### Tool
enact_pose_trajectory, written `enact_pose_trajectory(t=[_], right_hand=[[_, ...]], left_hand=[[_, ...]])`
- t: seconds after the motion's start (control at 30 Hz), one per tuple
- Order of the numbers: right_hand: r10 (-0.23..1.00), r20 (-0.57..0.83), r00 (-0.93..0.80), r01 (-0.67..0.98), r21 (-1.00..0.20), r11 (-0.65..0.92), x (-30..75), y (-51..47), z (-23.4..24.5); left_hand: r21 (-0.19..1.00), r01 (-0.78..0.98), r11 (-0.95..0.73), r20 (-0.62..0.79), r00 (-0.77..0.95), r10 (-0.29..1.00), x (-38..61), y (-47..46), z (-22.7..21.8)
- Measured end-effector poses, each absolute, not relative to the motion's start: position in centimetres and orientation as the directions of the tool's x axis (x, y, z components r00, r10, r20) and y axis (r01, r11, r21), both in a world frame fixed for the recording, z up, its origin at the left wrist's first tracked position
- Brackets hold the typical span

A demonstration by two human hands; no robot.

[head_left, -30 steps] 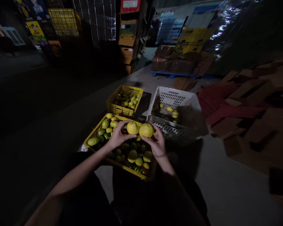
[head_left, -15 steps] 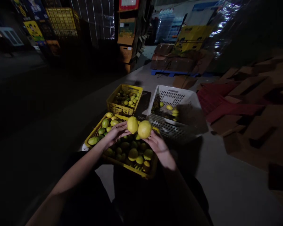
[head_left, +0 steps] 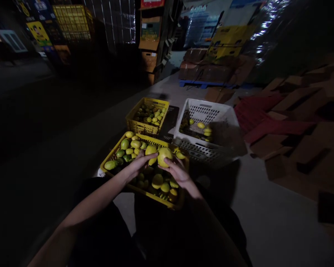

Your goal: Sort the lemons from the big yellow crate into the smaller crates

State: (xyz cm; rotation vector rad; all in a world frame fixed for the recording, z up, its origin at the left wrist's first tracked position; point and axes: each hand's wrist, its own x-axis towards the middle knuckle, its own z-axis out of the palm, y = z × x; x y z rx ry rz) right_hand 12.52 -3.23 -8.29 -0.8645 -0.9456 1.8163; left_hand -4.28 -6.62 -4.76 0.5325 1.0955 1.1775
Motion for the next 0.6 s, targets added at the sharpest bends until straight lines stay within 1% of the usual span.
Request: enact_pose_trajectory(t=[0.1,0.2,0.37,0.47,0.6], right_hand=[[0.905,-0.219,-0.365,-0.378,-0.853,-0.359,12.2,-3.5,-8.0],[0.905,-0.214,-0.367,-0.426,-0.827,-0.368,12.2,-3.3,-7.9],[0.926,-0.225,-0.302,-0.488,-0.798,-0.353,12.6,-2.2,-8.5],[0.922,-0.237,-0.307,-0.490,-0.791,-0.366,13.1,-1.7,-9.0],[0.903,-0.233,-0.360,-0.465,-0.794,-0.390,13.6,-1.5,-9.2]], left_hand=[[0.777,-0.515,0.362,-0.408,0.025,0.913,-4.3,-6.1,-5.1],[0.753,-0.556,0.354,-0.391,0.055,0.919,-4.7,-5.4,-5.6],[0.768,-0.524,0.369,-0.378,0.094,0.921,-5.5,-4.9,-5.6],[0.772,-0.521,0.364,-0.370,0.097,0.924,-5.8,-4.9,-5.0],[0.723,-0.566,0.397,-0.431,0.080,0.899,-6.1,-4.9,-4.2]])
